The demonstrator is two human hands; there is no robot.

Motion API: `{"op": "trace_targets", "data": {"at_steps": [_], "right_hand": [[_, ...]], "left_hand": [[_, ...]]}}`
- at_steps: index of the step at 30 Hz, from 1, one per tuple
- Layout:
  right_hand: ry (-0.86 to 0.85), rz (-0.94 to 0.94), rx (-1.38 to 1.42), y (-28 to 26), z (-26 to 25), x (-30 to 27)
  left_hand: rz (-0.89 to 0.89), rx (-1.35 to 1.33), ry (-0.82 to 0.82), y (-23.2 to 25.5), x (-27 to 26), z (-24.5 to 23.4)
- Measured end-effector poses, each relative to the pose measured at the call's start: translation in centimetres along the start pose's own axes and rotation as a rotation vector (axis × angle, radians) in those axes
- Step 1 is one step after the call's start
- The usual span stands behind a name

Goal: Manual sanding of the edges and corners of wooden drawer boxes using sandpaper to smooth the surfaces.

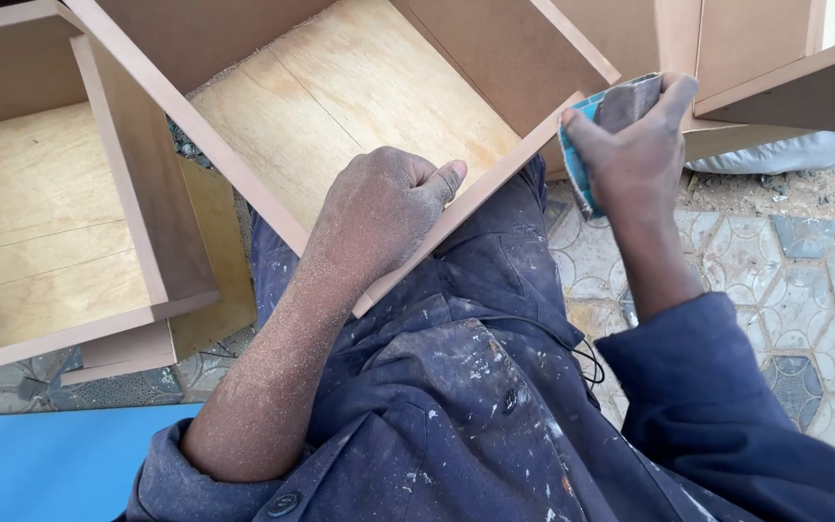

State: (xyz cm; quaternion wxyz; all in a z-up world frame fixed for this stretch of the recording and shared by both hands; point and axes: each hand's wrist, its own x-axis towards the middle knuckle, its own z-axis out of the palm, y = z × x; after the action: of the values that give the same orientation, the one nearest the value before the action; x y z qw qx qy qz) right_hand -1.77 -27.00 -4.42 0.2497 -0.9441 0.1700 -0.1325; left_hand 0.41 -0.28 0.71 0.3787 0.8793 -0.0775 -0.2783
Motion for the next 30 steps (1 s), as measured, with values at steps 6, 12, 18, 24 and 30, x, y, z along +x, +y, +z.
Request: {"op": "trace_targets", "data": {"at_steps": [6,12,18,24,30], "right_hand": [[-0.418,0.167,0.208,-8.5,-0.8,-5.7],[-0.087,-0.013,0.013,-2.8,-0.1,-1.4],[-0.474,0.036,0.100,-11.7,0.0,-8.9],[-0.098,0.020,0.090,-3.3,-0.4,-2.5],[-0.575,0.051,0.079,-13.0,-0.3,-9.4]], "left_hand": [[0.060,-0.154,-0.014,-1.9,1.1,0.8],[-0.095,-0.047,-0.033,1.0,-0.3,-0.8],[-0.162,-0.120,0.002,0.7,0.2,-0.9],[-0.173,-0.130,-0.032,1.8,-0.7,-1.7],[-0.180,-0.147,-0.010,1.1,0.0,-1.3]]}}
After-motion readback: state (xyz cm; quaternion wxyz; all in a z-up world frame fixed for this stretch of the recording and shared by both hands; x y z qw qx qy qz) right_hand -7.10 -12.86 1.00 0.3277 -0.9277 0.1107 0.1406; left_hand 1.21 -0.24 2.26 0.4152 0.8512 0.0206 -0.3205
